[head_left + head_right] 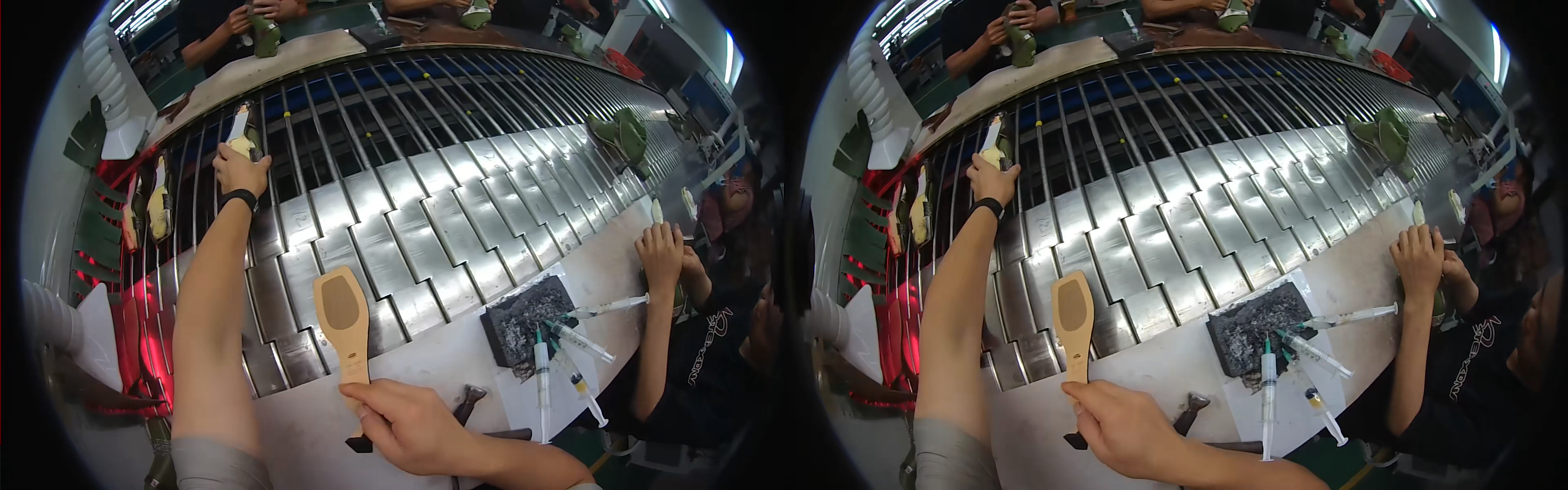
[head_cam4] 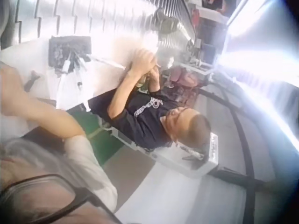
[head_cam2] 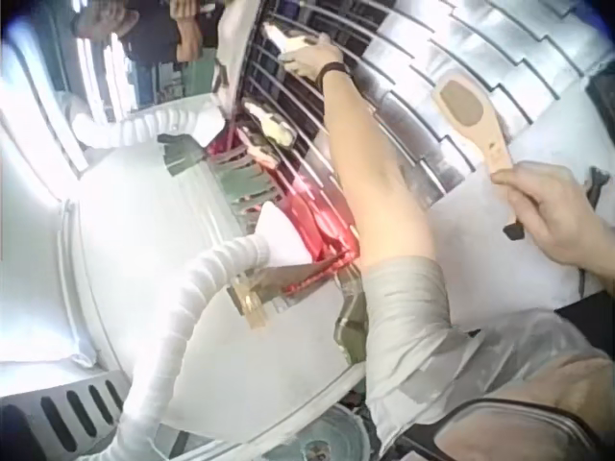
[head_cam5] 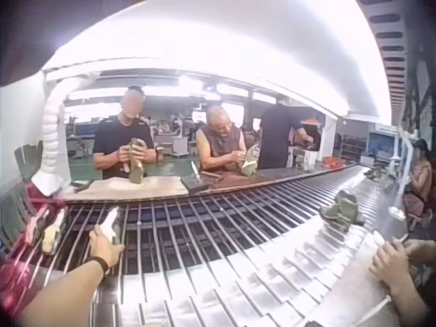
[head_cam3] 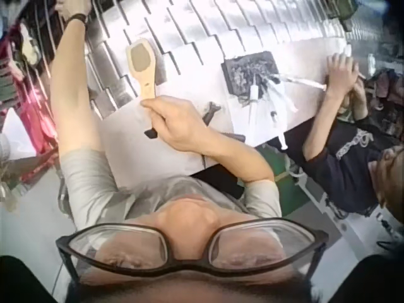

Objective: The person attaches soles to high-heeled shoe uppers by applying adhesive from a syringe and pressing the components together. The person also uses a hammer to secure the edges of the shoe and removes finished shoes from a conveyor belt.

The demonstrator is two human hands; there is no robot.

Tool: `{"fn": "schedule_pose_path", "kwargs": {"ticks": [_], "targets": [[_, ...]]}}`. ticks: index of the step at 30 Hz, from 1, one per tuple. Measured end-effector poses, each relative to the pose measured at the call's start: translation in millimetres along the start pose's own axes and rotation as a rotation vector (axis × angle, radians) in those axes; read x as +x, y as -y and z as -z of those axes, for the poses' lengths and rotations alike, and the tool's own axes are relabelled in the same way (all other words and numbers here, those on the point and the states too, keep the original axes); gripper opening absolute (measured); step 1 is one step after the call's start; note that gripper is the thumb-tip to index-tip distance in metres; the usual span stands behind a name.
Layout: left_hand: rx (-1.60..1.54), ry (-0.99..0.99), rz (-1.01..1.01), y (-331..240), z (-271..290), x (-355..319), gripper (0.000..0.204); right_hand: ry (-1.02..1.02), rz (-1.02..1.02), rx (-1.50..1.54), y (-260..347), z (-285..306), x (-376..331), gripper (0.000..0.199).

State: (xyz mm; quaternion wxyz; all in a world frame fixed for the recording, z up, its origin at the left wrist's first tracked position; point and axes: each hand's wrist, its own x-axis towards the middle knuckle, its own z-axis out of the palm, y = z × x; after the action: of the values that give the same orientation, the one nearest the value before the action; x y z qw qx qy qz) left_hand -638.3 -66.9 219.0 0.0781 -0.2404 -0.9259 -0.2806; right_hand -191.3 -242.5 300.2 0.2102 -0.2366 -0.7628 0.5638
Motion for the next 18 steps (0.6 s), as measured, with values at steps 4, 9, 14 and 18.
{"fn": "schedule_pose_path", "kwargs": {"ticks": [4, 9, 14, 18], "targets": [[0.056, 0.122, -0.028, -2, 69, -19, 0.109, 0.036, 0.039, 0.013, 8, -1, 4, 0.041], [-0.282, 0.292, -0.178, 37, 188, -68, 0.104, -0.021, -0.066, 0.261, -22, -11, 10, 0.057], [-0.437, 0.078, -0.453, 76, 285, -217, 0.102, -0.107, -0.281, 0.378, 15, -44, -53, 0.048], [-0.295, 0.047, -0.544, 125, 368, -351, 0.1, -0.153, -0.013, 0.111, 22, -72, -120, 0.049]]}}
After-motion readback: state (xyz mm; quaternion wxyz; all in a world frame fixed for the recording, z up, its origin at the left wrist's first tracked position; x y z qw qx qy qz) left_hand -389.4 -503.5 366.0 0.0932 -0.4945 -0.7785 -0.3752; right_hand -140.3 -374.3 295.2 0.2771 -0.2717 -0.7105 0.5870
